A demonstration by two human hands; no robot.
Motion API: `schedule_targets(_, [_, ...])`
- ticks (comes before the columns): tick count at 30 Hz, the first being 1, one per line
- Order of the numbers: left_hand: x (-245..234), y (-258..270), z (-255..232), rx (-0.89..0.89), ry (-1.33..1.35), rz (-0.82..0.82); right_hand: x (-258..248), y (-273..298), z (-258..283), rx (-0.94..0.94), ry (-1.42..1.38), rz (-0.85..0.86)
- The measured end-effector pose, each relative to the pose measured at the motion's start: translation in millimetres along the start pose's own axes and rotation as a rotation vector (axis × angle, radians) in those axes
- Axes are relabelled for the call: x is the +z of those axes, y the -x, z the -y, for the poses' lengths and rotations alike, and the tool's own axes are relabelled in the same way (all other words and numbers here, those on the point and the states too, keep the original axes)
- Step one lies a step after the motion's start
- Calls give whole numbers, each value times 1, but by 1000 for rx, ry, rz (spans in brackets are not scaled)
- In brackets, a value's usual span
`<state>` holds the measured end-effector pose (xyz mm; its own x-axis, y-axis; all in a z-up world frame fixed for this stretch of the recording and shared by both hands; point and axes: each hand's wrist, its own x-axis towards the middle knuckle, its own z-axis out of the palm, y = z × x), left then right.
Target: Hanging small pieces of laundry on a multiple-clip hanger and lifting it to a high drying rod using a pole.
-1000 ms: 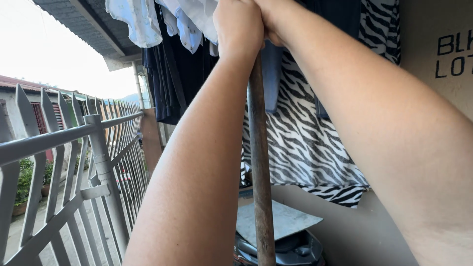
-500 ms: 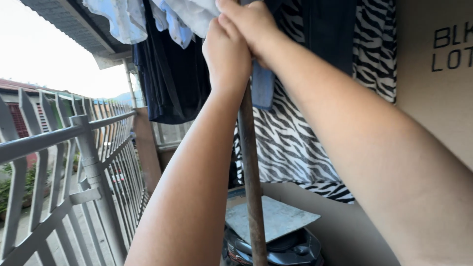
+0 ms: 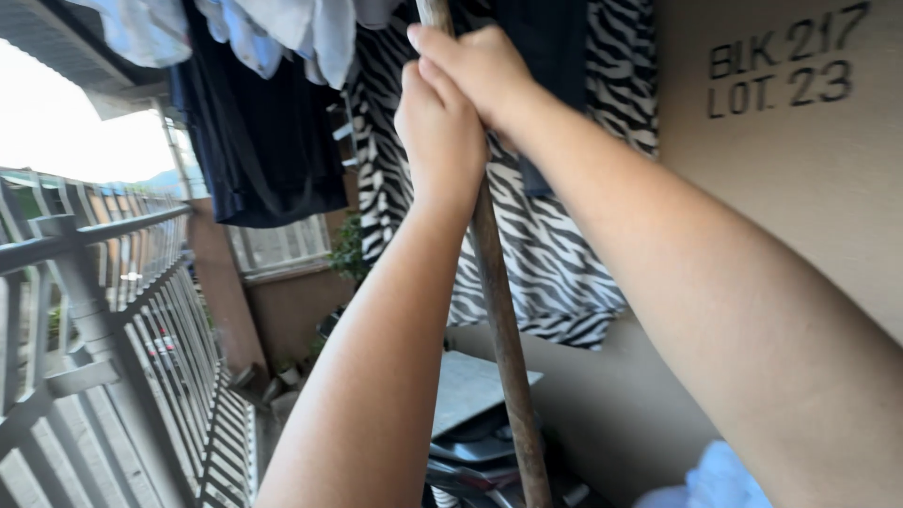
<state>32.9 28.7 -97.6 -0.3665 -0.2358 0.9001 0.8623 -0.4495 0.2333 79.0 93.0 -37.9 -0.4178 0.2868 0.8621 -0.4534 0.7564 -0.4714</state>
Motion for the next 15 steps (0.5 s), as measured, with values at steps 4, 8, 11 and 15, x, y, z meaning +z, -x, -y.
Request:
schedule_targets(4, [18, 43, -27, -189, 75, 127, -40, 46, -1, 117, 100, -62])
schedule_targets(8, [64, 86, -49, -230, 152, 197, -107, 75, -15, 141, 136, -132])
schedule_targets(11, [98, 134, -82, -162, 219, 199, -166, 113, -14, 136, 186, -201])
schedule_targets(15, [119, 205, -159, -464, 466, 434, -240, 194, 18, 272, 367, -294])
